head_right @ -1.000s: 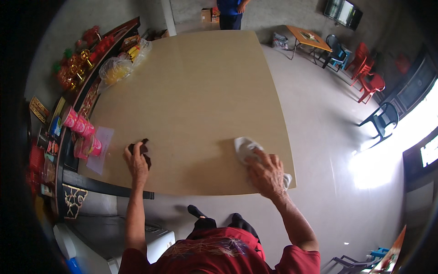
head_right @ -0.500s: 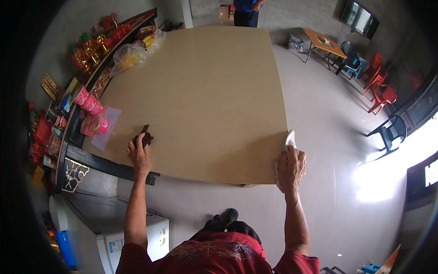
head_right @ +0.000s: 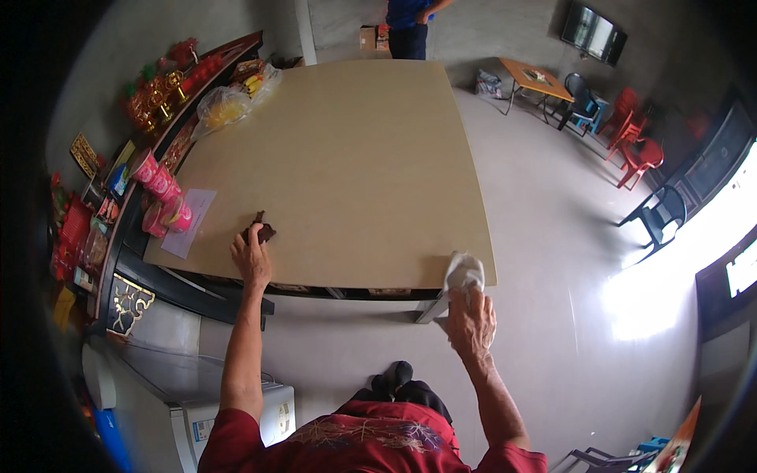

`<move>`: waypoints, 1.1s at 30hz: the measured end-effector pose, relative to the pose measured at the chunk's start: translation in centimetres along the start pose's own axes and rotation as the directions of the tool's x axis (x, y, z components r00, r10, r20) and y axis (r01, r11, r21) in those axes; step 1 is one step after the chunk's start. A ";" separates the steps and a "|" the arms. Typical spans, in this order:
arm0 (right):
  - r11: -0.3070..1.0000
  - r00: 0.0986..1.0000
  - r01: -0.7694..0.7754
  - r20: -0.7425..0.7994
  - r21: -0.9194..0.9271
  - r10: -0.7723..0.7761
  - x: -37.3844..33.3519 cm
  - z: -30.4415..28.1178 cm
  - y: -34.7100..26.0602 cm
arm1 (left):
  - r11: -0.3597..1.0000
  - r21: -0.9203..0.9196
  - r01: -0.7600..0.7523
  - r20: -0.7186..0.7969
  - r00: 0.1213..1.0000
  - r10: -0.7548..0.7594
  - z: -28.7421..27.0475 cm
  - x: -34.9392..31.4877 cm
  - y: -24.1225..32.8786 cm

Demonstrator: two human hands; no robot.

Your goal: The person wipes a table with a cloth, then sits on the floor and thoroughly wipes a red plastic chair, including the seat, backrest, and legs. The person handles the chair by turning it over to clean all surfaces.

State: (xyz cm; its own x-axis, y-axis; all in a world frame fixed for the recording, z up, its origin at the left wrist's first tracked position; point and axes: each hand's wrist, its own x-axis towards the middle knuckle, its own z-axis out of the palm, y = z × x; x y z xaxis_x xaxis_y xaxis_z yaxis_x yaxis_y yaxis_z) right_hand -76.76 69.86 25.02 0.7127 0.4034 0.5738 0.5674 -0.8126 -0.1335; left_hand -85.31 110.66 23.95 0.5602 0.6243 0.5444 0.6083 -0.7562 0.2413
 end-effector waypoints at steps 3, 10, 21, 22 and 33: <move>0.952 0.946 -0.166 0.313 0.256 0.081 -5.2 -0.8 0.3 | 0.998 -0.002 -0.057 -0.013 0.998 0.057 0.0 0.1 -0.7; 0.545 0.476 -0.826 0.696 0.144 0.537 -17.7 -3.6 11.0 | 0.908 -0.395 -0.142 -0.269 0.963 0.034 1.9 3.4 -3.1; 0.533 0.274 -0.771 0.573 -0.350 0.773 -28.4 -5.0 10.6 | 0.999 0.012 -0.045 -0.175 0.983 0.046 -2.3 -0.1 2.1; 0.563 0.288 -0.751 0.595 -0.346 0.750 -28.2 -6.2 11.0 | 0.992 -0.053 -0.117 -0.220 0.970 0.103 -3.4 -0.6 3.9; 0.455 0.178 -0.808 0.581 -0.374 0.794 -34.7 -10.3 26.7 | 0.562 -0.753 -0.342 -0.059 0.885 0.461 -5.5 -22.5 34.6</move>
State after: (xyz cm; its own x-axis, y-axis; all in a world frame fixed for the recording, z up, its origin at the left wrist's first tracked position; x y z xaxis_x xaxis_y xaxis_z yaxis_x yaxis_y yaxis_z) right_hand -90.62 29.82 9.83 0.8173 -0.3293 -0.4728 -0.4721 -0.8532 -0.2218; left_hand -79.98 69.29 24.48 0.7435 0.1928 0.6403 -0.2737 -0.7860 0.5544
